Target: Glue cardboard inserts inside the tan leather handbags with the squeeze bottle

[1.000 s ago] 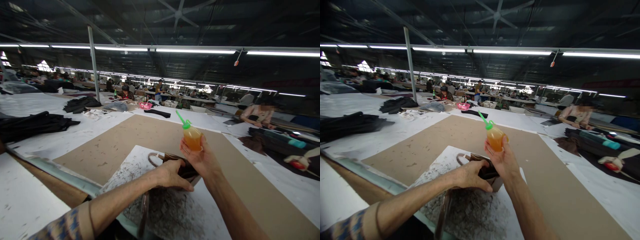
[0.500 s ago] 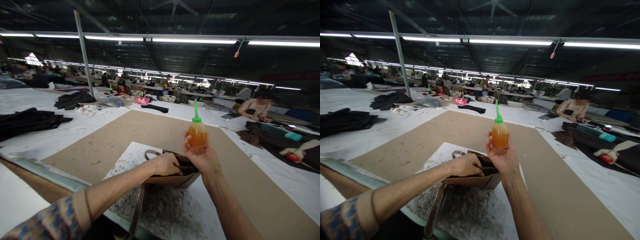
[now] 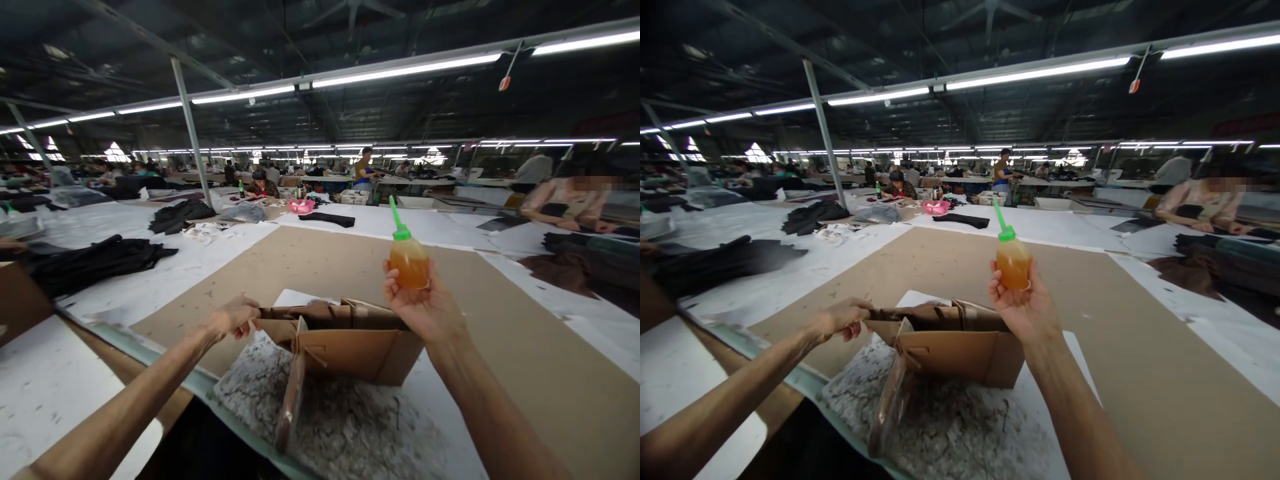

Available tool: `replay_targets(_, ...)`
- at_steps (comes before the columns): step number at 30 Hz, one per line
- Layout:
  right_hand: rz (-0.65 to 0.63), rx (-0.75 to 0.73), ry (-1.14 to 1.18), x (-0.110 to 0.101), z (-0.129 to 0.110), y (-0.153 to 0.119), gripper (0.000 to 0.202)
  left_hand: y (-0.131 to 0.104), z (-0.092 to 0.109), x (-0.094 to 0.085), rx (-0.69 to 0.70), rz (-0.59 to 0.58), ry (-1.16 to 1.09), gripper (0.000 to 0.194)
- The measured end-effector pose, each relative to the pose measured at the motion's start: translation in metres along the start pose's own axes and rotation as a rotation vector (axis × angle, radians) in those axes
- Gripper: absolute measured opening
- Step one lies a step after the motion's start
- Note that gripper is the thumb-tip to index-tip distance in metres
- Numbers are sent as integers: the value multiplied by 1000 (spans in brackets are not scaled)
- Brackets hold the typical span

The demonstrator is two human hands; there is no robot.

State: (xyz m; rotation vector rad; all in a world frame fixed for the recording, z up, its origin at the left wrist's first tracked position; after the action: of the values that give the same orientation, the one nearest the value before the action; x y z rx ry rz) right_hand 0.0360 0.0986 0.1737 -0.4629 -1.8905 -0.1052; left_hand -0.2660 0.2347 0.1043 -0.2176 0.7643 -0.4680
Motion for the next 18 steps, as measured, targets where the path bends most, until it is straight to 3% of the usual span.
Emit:
replay_targets(5, 7, 13, 3, 1, 6, 6, 39, -17, 38, -2, 229, -53, -222, 43)
replay_targets(8, 5, 16, 5, 1, 7, 7, 38, -34, 69, -13, 354, 84, -266, 52)
replay_targets(10, 1, 20, 8, 1, 8, 6, 37, -51, 95, -9, 448, 155, -274, 46)
replay_targets(12, 0, 22, 10, 2, 9, 6, 37, -70, 124, 16, 561, 62, -287, 34)
replay_targets(15, -4, 24, 6, 2, 11, 4, 36, -89, 164, 73, 739, -248, -154, 22)
replay_targets(18, -4, 34, -5, 2, 12, 2, 36, -73, 171, 123, 657, -452, 133, 28)
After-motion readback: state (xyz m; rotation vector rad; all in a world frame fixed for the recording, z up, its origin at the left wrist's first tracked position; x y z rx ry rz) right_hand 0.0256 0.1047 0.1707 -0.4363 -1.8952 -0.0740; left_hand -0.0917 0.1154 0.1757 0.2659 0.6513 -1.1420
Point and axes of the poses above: each hand's wrist, its own y-axis towards the middle knuckle, its own x-axis out of the palm, z = x × y, the point moved 8 cm from there along y, towards the middle knuckle, and after that the axes turned 4 degrees about z, right-handed, at the moved point
